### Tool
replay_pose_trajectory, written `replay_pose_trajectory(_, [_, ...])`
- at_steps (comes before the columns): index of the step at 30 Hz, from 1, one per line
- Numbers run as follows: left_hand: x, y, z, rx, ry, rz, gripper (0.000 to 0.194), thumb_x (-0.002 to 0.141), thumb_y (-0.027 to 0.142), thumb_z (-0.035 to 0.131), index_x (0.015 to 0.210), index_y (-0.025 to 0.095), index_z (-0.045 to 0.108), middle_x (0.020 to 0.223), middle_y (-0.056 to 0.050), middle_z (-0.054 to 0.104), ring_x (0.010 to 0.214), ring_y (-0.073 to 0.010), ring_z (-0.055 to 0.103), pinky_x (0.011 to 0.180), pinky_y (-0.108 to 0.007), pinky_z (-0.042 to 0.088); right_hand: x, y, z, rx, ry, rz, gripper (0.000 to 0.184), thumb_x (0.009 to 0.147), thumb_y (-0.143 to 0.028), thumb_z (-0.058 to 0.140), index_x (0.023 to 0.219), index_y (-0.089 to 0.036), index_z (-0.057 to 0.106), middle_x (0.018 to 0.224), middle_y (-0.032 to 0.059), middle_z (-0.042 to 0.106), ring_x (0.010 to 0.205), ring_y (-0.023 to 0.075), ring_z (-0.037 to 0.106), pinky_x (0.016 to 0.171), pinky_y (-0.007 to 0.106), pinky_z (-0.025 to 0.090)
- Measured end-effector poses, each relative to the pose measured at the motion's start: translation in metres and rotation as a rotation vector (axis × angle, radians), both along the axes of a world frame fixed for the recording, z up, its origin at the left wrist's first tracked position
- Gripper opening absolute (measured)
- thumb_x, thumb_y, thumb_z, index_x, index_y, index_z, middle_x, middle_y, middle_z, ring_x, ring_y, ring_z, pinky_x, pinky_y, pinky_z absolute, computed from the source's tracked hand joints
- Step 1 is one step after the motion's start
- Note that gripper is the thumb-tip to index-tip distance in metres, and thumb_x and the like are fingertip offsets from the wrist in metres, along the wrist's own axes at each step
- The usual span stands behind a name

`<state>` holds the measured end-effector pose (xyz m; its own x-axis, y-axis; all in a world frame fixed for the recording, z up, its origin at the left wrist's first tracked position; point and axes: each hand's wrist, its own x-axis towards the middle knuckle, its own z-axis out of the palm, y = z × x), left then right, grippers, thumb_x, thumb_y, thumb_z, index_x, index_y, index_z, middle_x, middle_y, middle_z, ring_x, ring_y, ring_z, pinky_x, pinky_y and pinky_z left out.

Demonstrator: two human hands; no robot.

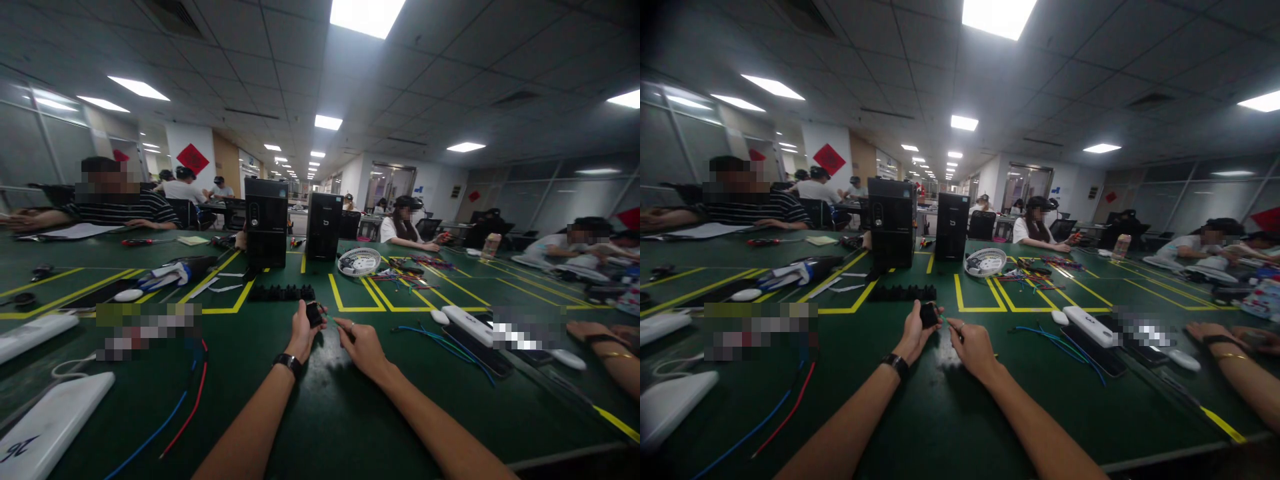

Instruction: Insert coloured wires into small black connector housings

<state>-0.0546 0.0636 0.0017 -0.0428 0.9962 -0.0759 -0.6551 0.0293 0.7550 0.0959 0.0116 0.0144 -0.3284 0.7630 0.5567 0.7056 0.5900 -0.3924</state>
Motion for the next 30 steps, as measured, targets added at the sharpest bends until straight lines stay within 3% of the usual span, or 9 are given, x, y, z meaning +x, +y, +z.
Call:
replay_pose_trajectory(10, [0.001,-0.0003,0.0006,-0.027,-0.031,-0.028,0.04,0.093,0.044,0.034,0.094,0.01,0.054,0.074,-0.012,0.066,0.049,-0.0141,0.059,0.048,-0.026,0.046,-0.0012,-0.0003,-0.001,0.025,-0.042,-0.04,0.035,0.091,-0.027,0.044,0.123,-0.023,0.058,0.093,0.0063,0.073,0.076,0.0183,0.067,0.074,0.026,0.047])
replay_pose_trajectory(21, [0.0023,0.0049,-0.0057,-0.05,-0.031,-0.033,0.039,0.094,0.043,0.031,0.092,0.01,0.053,0.074,-0.013,0.067,0.049,-0.0149,0.06,0.05,-0.028,0.048,-0.0026,-0.0027,0.0025,0.017,-0.069,-0.035,0.036,0.093,-0.028,0.043,0.125,-0.023,0.057,0.076,0.0041,0.072,0.064,0.0158,0.066,0.065,0.022,0.045])
replay_pose_trajectory(30, [0.0023,0.0035,-0.0053,-0.054,0.012,-0.02,0.035,0.091,0.045,0.039,0.092,0.013,0.053,0.073,-0.01,0.066,0.054,-0.0147,0.061,0.052,-0.028,0.05,-0.0035,-0.0023,0.0007,-0.046,-0.096,-0.011,0.036,0.091,-0.025,0.042,0.123,-0.023,0.057,0.067,0.0012,0.068,0.062,0.0157,0.063,0.064,0.022,0.042])
